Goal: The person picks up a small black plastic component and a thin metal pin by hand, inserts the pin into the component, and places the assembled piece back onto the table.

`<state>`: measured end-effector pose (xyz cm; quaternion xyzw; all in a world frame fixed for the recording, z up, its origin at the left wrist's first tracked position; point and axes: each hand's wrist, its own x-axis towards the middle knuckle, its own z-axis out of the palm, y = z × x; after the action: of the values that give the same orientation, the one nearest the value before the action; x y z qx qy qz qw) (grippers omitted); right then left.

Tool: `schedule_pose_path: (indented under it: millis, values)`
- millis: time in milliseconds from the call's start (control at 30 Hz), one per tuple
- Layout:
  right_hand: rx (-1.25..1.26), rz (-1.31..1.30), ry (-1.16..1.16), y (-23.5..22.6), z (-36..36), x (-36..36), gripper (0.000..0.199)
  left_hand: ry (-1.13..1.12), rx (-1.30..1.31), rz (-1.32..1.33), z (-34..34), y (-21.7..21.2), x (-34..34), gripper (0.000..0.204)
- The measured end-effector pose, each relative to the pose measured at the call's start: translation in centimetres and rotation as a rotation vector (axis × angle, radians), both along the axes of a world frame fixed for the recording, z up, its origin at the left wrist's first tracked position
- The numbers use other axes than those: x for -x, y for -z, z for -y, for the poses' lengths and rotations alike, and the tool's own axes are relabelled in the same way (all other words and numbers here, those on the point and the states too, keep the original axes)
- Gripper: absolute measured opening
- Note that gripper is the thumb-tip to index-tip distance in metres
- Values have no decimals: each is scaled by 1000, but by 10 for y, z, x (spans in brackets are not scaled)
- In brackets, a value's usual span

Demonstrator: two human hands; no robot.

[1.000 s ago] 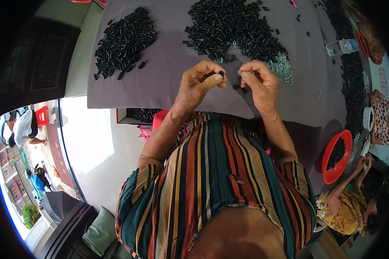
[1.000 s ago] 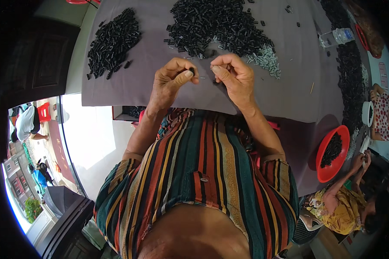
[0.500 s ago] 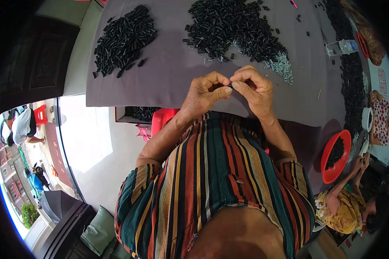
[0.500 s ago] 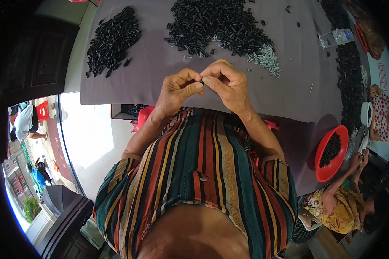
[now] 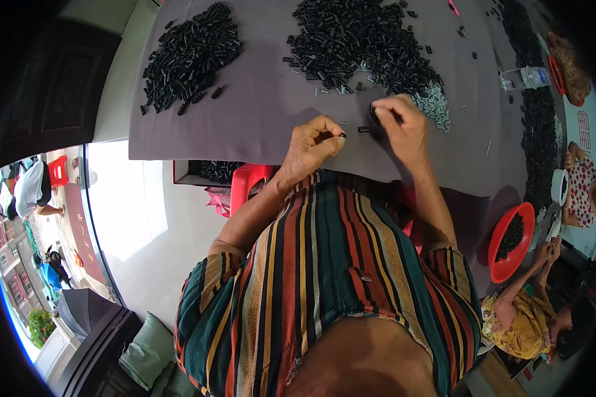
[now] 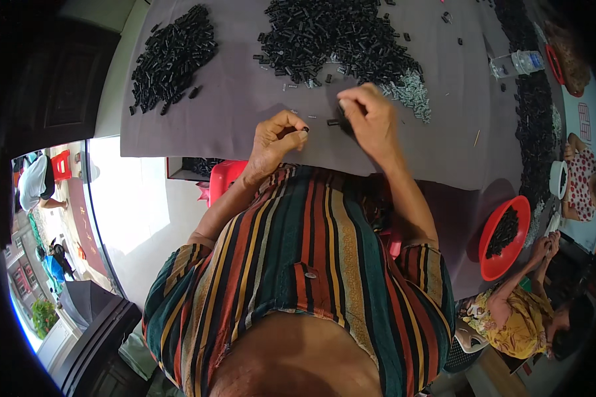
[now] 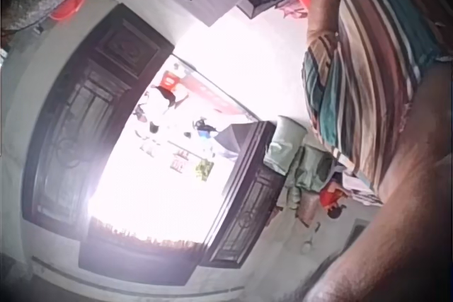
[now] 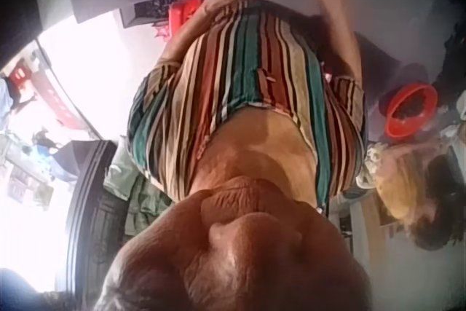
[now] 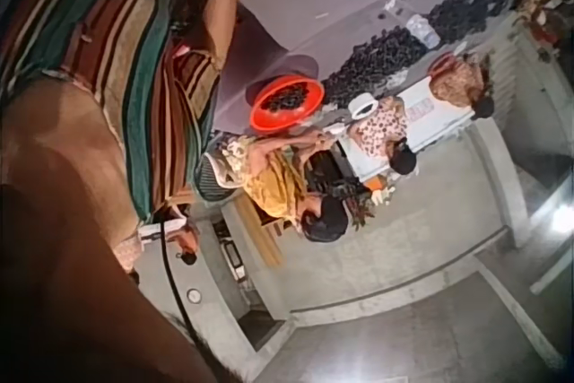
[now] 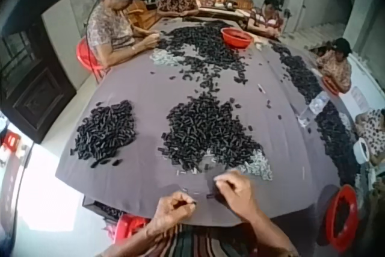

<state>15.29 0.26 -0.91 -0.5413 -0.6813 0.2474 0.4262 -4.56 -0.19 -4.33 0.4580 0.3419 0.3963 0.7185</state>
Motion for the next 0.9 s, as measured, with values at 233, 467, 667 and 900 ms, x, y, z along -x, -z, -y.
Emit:
schedule_pose_path:
  millis: [233,467,667,900]
  values:
    - [1,218,143,12,-13,-26,11,27,-91,-44,2,10,6,4]
    - [24,273,29,15,-11,-18,12,37,-147,-154,1,8,4,4]
    - [48,533,-71,6,-22,-15,10,28,-111,-120,2,10,1,7]
    - [-13,671,-50,10,-24,-15,11,25,-118,-119,2,6,0,7]
